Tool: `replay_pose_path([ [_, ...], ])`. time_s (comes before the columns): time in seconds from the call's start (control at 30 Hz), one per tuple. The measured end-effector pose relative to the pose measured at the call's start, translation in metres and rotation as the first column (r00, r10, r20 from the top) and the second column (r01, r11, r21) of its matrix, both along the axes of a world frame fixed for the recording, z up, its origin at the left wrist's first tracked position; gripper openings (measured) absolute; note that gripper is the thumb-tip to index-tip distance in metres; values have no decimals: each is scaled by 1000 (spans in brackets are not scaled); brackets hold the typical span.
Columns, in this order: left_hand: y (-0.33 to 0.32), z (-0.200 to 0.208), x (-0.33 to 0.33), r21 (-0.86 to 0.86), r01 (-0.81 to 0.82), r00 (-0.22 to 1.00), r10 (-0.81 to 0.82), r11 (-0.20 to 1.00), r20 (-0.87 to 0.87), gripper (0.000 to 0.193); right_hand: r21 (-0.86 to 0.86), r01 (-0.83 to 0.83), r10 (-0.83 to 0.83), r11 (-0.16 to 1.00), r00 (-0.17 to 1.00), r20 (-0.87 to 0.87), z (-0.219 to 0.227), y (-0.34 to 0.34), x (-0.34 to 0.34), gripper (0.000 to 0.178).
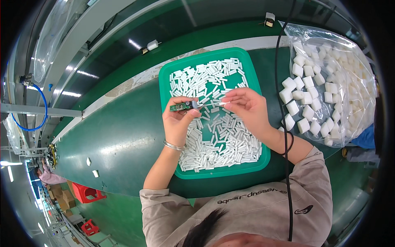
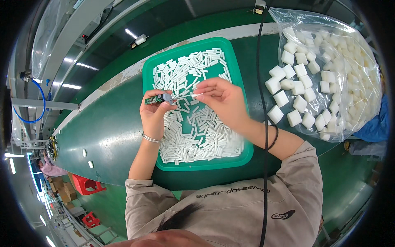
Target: The person assembles electronic components by inserting a white plastic piece into a small circuit board housing and placing the finished units on a conveyor belt.
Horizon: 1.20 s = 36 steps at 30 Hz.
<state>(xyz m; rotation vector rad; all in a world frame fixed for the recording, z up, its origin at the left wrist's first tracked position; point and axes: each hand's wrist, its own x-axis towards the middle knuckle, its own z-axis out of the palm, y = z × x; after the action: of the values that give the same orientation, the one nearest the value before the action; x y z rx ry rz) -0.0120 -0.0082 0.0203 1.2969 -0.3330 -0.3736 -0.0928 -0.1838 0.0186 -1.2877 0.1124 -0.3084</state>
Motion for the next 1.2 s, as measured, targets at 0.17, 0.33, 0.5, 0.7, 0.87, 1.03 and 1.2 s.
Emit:
replay_pose_path([
  [0.17,2,0,0,-33,-45,999,44,998,-22,25,-9,35,-35,999,998,44,0,0,-3,21],
  [0.33,1,1,0,-69,-45,996,39,997,-80,26,72,49,-52,996,998,35,-3,-1,-1,22],
  [0.5,1,-1,0,29,32,998,-33,999,50,26,-91,-10,15,996,999,47,-2,1,-3,19],
  [0.7,-1,3,-6,69,135,989,-139,988,47,29,-256,-5,16,967,999,39,-2,3,-3,19],
  [0.87,1,2,-7,95,166,984,-171,982,45,32,-390,-39,70,920,995,66,1,3,-3,23],
  [1.03,-2,6,-11,245,147,984,-167,958,61,31,-428,-14,55,904,995,82,-1,4,-4,22],
  [1.2,-4,9,-14,250,131,982,-160,959,97,30,-411,-12,49,911,996,81,0,6,-5,21],
])
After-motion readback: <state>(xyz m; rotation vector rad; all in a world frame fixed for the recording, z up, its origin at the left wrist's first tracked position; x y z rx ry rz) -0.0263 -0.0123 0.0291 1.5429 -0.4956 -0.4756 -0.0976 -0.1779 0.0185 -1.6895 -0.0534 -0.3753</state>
